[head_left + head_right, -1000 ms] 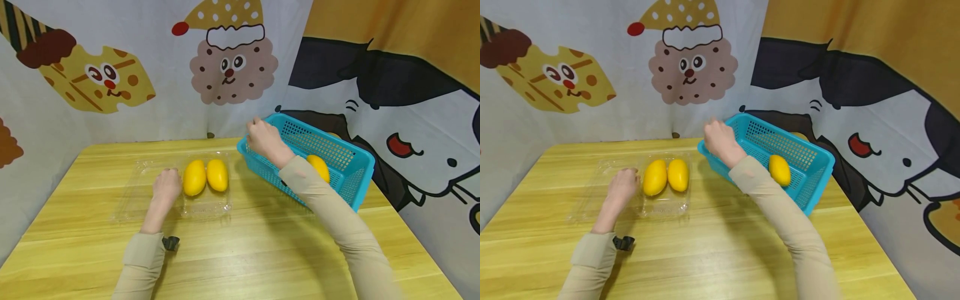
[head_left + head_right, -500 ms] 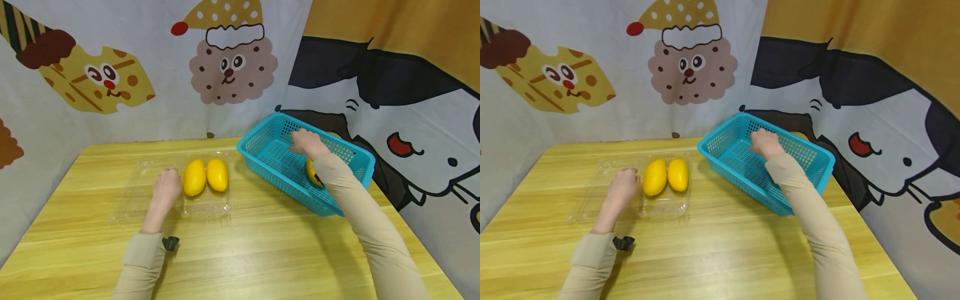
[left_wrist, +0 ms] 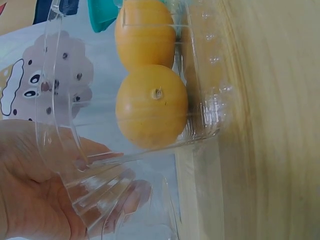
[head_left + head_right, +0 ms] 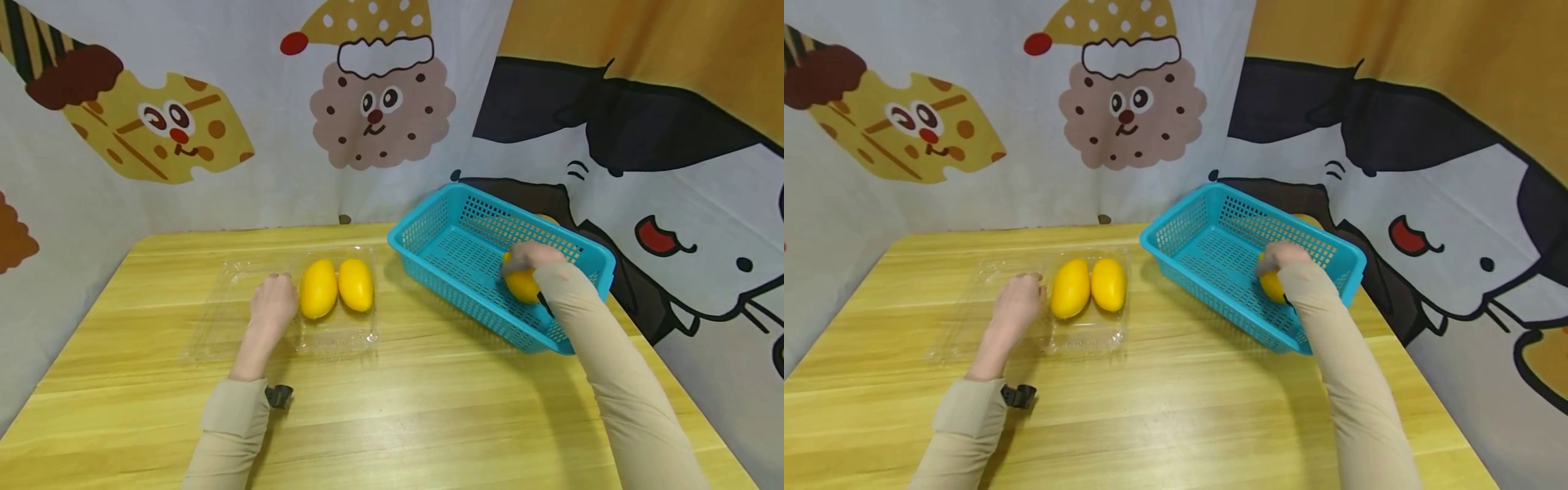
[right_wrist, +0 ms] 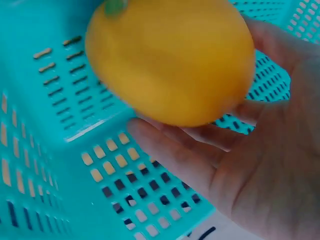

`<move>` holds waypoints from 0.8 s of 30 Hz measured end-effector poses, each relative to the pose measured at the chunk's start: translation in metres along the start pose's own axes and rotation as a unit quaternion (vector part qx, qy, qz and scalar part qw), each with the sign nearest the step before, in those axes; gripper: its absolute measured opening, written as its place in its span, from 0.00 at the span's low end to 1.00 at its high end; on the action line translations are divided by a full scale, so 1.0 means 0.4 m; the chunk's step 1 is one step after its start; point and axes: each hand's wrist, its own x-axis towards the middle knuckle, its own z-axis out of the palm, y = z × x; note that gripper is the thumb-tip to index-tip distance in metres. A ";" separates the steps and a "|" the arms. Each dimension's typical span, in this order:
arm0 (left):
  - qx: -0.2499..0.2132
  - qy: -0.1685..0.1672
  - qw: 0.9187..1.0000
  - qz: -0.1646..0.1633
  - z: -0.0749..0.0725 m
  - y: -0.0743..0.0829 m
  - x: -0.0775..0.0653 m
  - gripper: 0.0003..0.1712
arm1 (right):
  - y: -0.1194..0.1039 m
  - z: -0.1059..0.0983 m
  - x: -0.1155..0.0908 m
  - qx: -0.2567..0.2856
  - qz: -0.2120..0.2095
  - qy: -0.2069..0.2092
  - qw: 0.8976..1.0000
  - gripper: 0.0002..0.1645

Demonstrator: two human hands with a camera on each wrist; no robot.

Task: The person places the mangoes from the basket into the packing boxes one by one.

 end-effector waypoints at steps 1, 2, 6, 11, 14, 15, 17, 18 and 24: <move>0.000 0.000 1.000 0.000 0.000 0.000 -0.001 0.13 | 0.002 0.003 0.001 0.003 0.001 -0.007 1.000 0.49; 0.001 0.000 1.000 0.000 -0.001 -0.001 -0.001 0.13 | 0.002 0.005 0.002 0.009 0.001 -0.015 1.000 0.51; 0.003 -0.002 1.000 -0.003 -0.002 -0.001 0.000 0.13 | 0.003 0.019 0.014 0.018 -0.006 -0.035 0.999 0.57; 0.006 -0.007 1.000 -0.006 -0.002 -0.002 0.002 0.14 | 0.001 0.029 0.029 0.005 -0.029 -0.038 0.999 0.57; 0.008 -0.005 1.000 -0.006 -0.002 -0.001 0.002 0.14 | -0.001 0.031 0.035 -0.004 -0.042 -0.039 0.998 0.55; 0.008 -0.004 1.000 -0.007 -0.002 -0.001 0.002 0.14 | -0.002 0.031 0.037 -0.006 -0.044 -0.040 0.998 0.55; 0.009 -0.003 1.000 -0.007 -0.001 -0.001 0.002 0.13 | -0.004 0.032 0.040 -0.007 -0.048 -0.043 0.998 0.54; 0.009 -0.003 1.000 -0.005 0.000 -0.001 0.001 0.13 | -0.005 0.032 0.040 -0.008 -0.050 -0.044 0.998 0.54; 0.007 -0.002 1.000 -0.001 0.000 -0.002 0.000 0.13 | -0.017 0.031 0.034 -0.009 -0.067 -0.042 0.997 0.53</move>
